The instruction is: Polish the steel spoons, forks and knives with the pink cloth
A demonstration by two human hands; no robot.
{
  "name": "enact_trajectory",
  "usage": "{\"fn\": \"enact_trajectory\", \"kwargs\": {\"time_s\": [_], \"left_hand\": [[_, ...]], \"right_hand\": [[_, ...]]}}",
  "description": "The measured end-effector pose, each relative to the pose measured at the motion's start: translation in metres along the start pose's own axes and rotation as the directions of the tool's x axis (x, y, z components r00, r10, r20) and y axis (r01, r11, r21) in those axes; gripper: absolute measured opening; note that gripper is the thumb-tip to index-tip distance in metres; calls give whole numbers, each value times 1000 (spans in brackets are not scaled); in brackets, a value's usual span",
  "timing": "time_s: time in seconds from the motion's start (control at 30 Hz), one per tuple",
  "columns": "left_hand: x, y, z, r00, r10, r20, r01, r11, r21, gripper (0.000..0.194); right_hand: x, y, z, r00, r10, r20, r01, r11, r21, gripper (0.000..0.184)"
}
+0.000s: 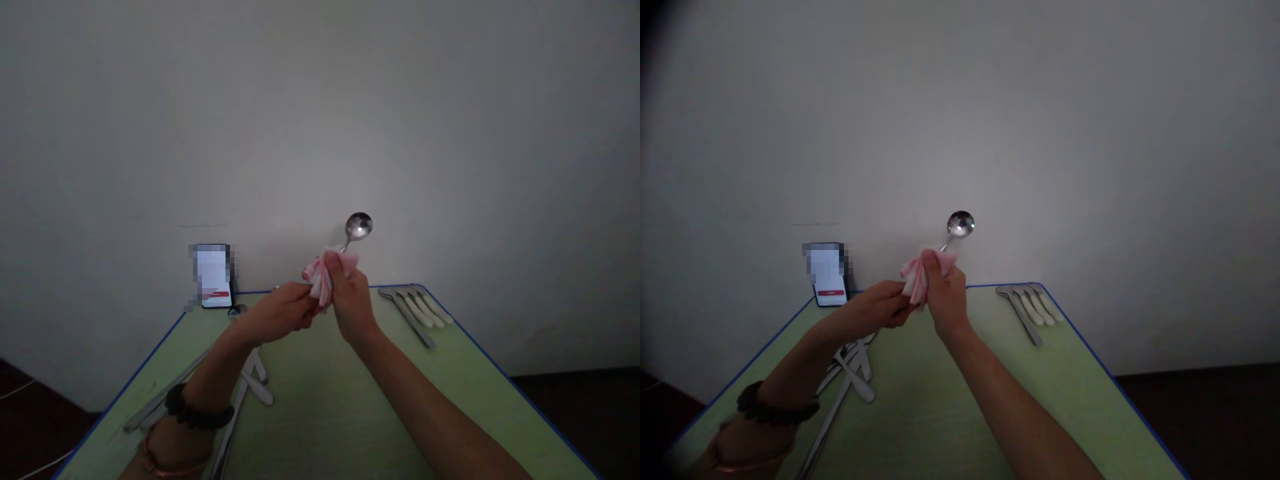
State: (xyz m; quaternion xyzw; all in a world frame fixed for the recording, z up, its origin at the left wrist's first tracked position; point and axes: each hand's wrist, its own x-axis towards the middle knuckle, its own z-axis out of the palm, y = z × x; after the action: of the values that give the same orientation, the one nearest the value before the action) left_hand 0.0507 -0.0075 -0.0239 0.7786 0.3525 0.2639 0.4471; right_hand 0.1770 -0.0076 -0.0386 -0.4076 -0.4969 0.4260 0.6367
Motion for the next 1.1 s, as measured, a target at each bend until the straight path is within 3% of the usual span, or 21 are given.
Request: {"fn": "enact_trajectory", "kwargs": {"time_s": [0.1,0.23,0.33,0.47,0.57,0.63,0.7,0.8,0.9,1.0,1.1], "left_hand": [[1,0,4,1000,13,5,-13,999,48,34],[-2,7,8,990,-85,114,73,992,105,40],[-7,10,4,984,-111,137,90,984,153,41],[-15,9,-15,990,-117,83,109,990,93,43],[-21,10,-32,985,-72,-155,83,994,69,45],[-24,12,-40,956,-20,-293,45,996,79,44],[-28,13,-46,951,21,-307,1,997,71,43],[-32,12,-50,988,9,-155,0,998,61,44],[-35,10,-52,999,-32,-9,33,996,80,45],[-36,9,-51,998,-36,44,31,993,111,47],[-32,8,-44,987,-17,160,-7,989,147,47]], "right_hand": [[7,8,-3,999,23,-47,-16,989,144,45],[24,10,-15,977,50,-206,12,957,290,39],[32,7,-25,979,28,-201,36,951,307,34],[38,-3,-50,996,-87,22,85,993,81,37],[39,-18,-75,955,-71,289,139,965,-223,39],[37,-31,-85,879,69,471,169,880,-443,37],[30,-42,-86,752,251,609,213,782,-586,35],[17,-55,-72,528,491,693,281,669,-688,28],[5,-58,-54,348,576,740,296,681,-670,22],[0,-56,-44,273,544,794,247,758,-604,21],[-1,-51,-41,286,488,825,163,824,-543,27]]}}
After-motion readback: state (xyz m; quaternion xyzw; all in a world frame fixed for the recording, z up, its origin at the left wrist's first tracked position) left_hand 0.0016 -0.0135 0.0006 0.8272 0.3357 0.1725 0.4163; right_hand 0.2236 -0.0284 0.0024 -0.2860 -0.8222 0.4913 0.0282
